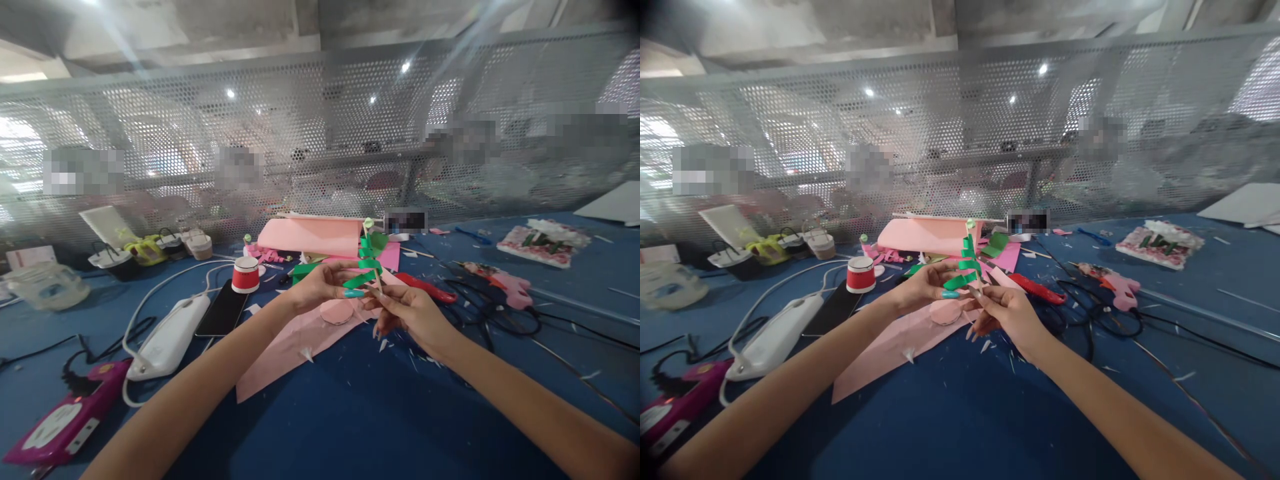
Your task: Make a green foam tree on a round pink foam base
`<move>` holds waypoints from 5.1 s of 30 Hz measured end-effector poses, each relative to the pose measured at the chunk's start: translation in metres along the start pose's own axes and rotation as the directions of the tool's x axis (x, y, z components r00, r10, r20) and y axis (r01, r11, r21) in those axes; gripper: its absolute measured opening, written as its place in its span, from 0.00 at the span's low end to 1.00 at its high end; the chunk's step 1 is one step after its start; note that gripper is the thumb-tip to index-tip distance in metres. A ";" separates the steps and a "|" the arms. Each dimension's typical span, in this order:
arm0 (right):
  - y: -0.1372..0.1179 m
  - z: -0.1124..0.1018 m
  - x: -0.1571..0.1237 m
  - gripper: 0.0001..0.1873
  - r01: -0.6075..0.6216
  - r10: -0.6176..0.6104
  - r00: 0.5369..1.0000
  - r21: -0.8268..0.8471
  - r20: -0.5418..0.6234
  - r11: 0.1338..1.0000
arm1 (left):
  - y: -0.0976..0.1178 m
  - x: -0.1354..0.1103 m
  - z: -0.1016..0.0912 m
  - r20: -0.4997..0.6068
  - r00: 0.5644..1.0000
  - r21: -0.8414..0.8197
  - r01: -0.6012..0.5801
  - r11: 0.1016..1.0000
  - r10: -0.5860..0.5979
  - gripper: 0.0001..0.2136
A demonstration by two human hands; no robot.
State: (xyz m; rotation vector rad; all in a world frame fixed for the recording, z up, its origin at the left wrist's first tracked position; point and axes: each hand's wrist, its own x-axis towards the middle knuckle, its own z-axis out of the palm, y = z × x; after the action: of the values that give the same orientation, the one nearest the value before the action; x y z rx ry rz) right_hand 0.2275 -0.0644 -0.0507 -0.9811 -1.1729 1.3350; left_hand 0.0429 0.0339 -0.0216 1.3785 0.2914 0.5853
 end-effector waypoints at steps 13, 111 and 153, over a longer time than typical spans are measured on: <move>0.001 0.006 0.000 0.23 -0.015 0.015 1.000 0.000 -0.026 1.000 | -0.001 0.000 0.027 -0.076 0.997 0.061 -0.027 0.998 0.031 0.21; 0.003 0.005 0.001 0.16 0.006 -0.017 0.996 0.133 0.083 0.991 | -0.012 -0.002 0.018 -0.155 0.987 -0.282 -0.076 0.956 0.033 0.22; 0.006 0.003 0.002 0.14 -0.172 0.106 0.963 0.265 0.246 0.949 | -0.006 -0.006 0.010 0.179 0.983 -0.233 0.006 0.972 0.037 0.22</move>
State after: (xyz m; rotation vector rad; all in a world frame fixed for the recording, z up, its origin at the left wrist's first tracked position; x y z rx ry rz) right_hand 0.2235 -0.0623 -0.0555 -0.7254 -1.0556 1.7143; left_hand 0.0442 0.0222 -0.0263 1.1976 0.0610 0.4850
